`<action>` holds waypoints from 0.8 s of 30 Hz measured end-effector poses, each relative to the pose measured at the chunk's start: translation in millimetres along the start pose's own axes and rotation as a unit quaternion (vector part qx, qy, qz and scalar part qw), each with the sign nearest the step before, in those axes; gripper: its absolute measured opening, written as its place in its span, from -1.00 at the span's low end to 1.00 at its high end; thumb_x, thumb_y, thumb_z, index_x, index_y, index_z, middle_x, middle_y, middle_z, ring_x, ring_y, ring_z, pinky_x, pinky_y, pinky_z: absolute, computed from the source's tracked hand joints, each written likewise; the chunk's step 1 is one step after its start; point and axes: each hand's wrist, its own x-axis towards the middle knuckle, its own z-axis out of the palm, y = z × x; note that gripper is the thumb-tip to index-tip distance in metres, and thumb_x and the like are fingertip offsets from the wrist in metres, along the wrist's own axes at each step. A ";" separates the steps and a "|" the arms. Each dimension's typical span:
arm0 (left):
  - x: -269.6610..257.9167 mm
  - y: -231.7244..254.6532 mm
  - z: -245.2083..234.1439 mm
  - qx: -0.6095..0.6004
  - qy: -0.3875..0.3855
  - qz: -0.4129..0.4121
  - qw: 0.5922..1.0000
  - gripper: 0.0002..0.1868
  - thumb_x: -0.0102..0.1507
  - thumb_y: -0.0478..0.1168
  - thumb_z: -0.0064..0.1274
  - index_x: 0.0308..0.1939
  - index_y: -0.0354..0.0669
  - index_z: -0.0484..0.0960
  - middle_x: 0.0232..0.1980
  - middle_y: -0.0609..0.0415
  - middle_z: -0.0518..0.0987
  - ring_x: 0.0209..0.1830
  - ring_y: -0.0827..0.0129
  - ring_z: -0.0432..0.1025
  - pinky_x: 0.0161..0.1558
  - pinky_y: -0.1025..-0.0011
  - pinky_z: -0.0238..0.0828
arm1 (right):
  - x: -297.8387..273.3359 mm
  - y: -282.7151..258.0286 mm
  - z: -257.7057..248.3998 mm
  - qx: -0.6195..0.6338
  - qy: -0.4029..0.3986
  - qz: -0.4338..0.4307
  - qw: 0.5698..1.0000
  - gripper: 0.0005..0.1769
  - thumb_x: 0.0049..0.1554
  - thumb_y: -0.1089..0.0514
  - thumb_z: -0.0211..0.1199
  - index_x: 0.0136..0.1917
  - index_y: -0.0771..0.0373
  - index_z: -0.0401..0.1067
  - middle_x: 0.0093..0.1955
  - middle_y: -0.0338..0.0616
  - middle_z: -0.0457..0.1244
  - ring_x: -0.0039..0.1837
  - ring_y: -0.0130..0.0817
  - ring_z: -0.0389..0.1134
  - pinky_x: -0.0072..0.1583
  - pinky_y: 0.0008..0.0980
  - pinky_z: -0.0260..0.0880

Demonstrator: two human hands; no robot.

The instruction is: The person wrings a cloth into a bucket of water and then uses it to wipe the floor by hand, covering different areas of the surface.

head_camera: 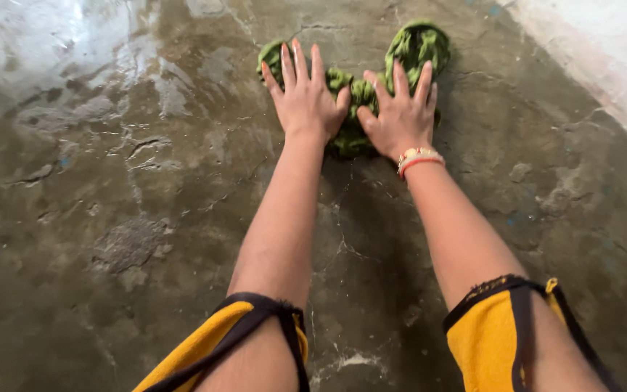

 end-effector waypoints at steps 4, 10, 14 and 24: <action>-52.5 -5.5 -1.0 -0.003 0.035 0.005 0.999 0.08 0.25 0.35 -0.11 0.60 -0.29 -0.11 0.68 -0.09 -0.13 0.69 0.11 -0.31 0.54 -0.17 -0.62 | -48.1 -14.1 -14.3 0.005 -0.010 0.008 1.000 -0.26 0.08 -0.26 0.25 0.52 -0.27 0.26 0.63 0.01 -0.05 0.63 0.41 -0.34 0.51 0.41 -0.25; -157.3 -20.7 -9.2 -0.015 0.024 0.031 0.999 0.12 0.20 0.35 -0.05 0.57 -0.36 -0.06 0.67 -0.15 -0.10 0.68 0.09 -0.26 0.55 -0.14 -0.56 | -137.4 -35.8 -41.6 0.020 -0.033 0.025 0.999 -0.23 0.01 -0.25 0.30 0.50 -0.33 0.27 0.63 -0.05 -0.04 0.64 0.35 -0.30 0.51 0.35 -0.23; -224.4 -25.5 -14.4 -0.034 0.042 0.094 0.994 0.12 0.18 0.32 -0.02 0.57 -0.37 -0.04 0.67 -0.14 -0.12 0.67 0.07 -0.25 0.54 -0.14 -0.55 | -200.4 -46.1 -60.5 0.025 -0.026 0.030 0.999 -0.24 -0.02 -0.23 0.36 0.45 -0.38 0.29 0.63 -0.08 -0.03 0.66 0.30 -0.29 0.55 0.25 -0.23; -264.2 -41.1 -43.0 -0.036 0.015 -0.079 0.996 0.35 0.12 0.45 0.00 0.54 -0.59 -0.20 0.65 -0.39 -0.38 0.65 -0.19 -0.52 0.55 0.03 -0.60 | -235.4 -103.7 -66.4 0.104 0.008 0.226 0.969 0.25 -0.09 -0.27 0.35 0.58 0.49 -0.10 0.65 0.35 -0.32 0.66 0.24 -0.32 0.54 0.19 -0.33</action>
